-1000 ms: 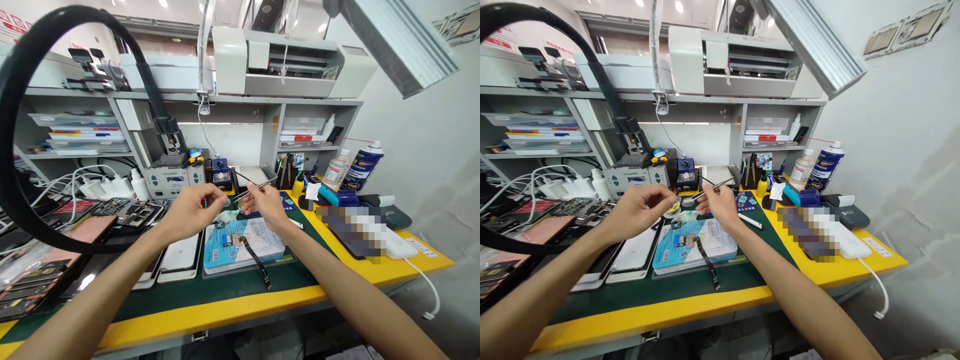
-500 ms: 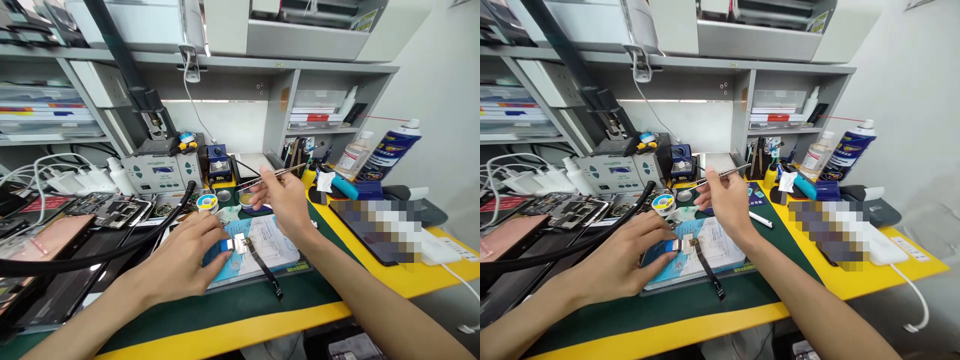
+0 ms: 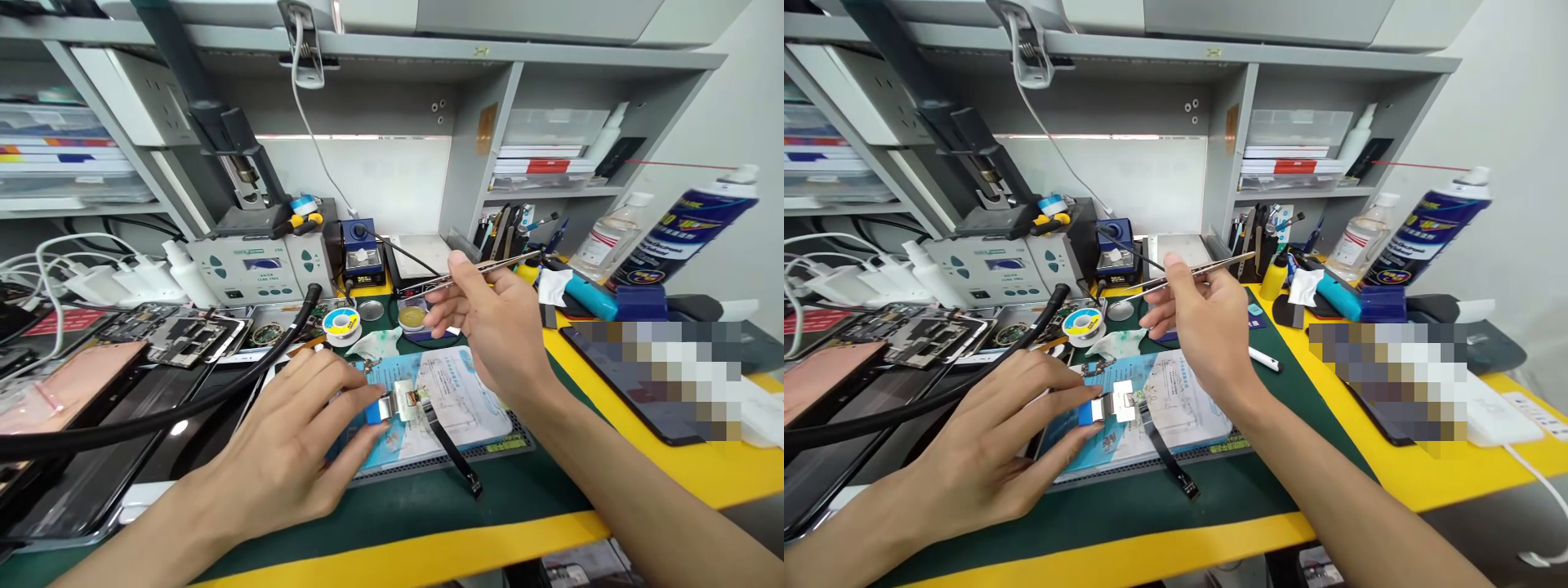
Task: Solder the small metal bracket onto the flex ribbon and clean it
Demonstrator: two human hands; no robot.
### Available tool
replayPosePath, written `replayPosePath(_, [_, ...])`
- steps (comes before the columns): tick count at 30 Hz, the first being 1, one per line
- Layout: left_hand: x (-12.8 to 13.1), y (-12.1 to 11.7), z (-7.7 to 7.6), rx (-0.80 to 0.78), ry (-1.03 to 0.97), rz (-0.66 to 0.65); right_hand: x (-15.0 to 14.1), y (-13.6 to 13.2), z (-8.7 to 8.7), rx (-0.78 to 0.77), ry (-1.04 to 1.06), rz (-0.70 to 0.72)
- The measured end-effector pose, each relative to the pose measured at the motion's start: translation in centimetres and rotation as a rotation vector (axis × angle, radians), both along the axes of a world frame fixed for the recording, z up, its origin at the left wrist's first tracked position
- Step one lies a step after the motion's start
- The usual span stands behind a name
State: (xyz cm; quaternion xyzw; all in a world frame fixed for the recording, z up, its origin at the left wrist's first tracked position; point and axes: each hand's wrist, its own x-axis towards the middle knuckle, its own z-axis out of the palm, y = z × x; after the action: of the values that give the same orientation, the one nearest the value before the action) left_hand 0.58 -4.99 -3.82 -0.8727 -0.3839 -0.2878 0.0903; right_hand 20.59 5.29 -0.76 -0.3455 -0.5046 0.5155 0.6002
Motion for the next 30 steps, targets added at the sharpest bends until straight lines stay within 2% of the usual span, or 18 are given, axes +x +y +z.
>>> replayPosePath(6, [-0.1, -0.2, 0.0, 0.016, -0.03, -0.005, -0.2, -0.3, 0.2, 0.003, 0.009, -0.004])
replayPosePath(9, [-0.1, 0.0, -0.1, 0.031, -0.034, -0.005, 0.2, -0.1, 0.8, 0.019, -0.014, -0.054])
replayPosePath(11, [0.0, 0.1, -0.1, 0.044, -0.033, -0.006, 1.1, 0.6, 1.3, 0.074, -0.042, -0.154])
replayPosePath(13, [0.0, 0.1, -0.2, 0.056, -0.041, -0.009, 2.4, 1.8, 1.8, 0.157, -0.102, -0.326])
replayPosePath(15, [-0.1, 0.1, -0.3, 0.064, -0.047, -0.016, 3.9, 3.1, 2.1, 0.215, -0.221, -0.502])
replayPosePath(17, [-0.2, 0.0, -0.4, 0.068, -0.042, -0.017, 5.1, 4.4, 2.0, 0.225, -0.37, -0.595])
replayPosePath(19, [-0.2, -0.1, -0.5, 0.068, -0.034, -0.02, 5.9, 5.5, 1.7, 0.194, -0.556, -0.573])
replayPosePath(22, [-0.2, -0.1, -0.5, 0.073, -0.053, -0.022, 6.4, 6.6, 0.7, 0.082, -0.778, -0.425])
replayPosePath(26, [-0.2, 0.0, -0.5, 0.092, -0.064, -0.022, 6.2, 7.6, -0.7, 0.004, -0.862, -0.312])
replayPosePath(30, [-0.3, 0.0, -0.4, 0.104, -0.038, -0.019, 6.1, 8.2, -1.7, -0.038, -0.897, -0.272])
